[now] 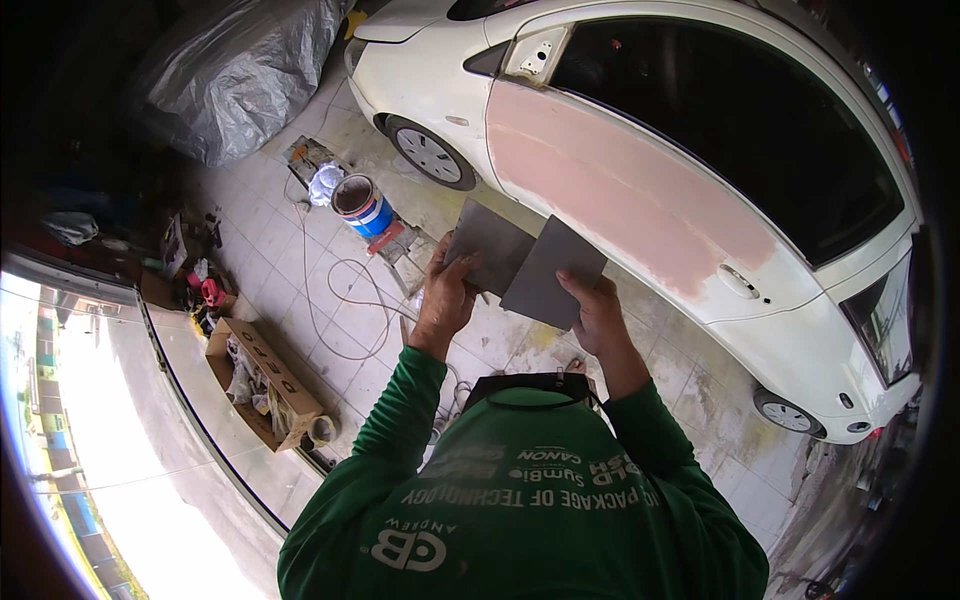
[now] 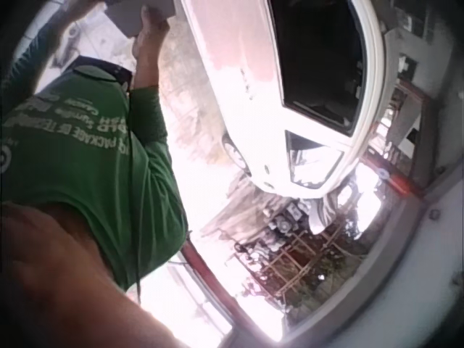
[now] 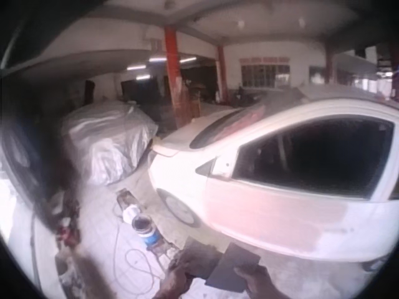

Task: The person sands the pink primer on the driver's side door of a white car using sandpaper. They repeatedly rub the surface, switch between sandpaper sheets, and occasionally dip the sandpaper into a bucket of water.

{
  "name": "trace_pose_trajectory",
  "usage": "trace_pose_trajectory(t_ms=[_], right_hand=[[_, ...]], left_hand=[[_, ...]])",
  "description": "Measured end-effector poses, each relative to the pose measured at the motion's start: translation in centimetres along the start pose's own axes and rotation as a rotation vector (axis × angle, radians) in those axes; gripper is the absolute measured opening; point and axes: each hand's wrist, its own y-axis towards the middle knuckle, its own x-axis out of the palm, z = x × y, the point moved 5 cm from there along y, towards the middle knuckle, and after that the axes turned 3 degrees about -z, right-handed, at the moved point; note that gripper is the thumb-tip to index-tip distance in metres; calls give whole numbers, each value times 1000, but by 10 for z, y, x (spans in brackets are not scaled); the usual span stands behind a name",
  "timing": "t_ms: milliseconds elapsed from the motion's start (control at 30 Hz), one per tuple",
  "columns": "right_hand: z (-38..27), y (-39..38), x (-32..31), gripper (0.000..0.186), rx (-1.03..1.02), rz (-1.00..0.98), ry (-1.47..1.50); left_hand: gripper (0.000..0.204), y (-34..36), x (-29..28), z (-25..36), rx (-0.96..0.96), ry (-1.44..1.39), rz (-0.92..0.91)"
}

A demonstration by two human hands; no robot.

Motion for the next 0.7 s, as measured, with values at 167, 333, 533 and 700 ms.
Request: trace_pose_trajectory(t_ms=[167, 333, 533, 700], right_hand=[[14, 4, 31, 21, -60, 47, -63], [-20, 5, 47, 24, -132, -59, -269], [-50, 0, 47, 33, -184, -267, -610], [-53, -17, 57, 34, -130, -344, -597]], left_hand=[[50, -39, 20, 19, 163, 756, -71], [46, -55, 29, 28, 254, 1080, -129], [46, -50, 52, 37, 8, 1036, -432], [65, -48, 52, 15, -242, 803, -543]])
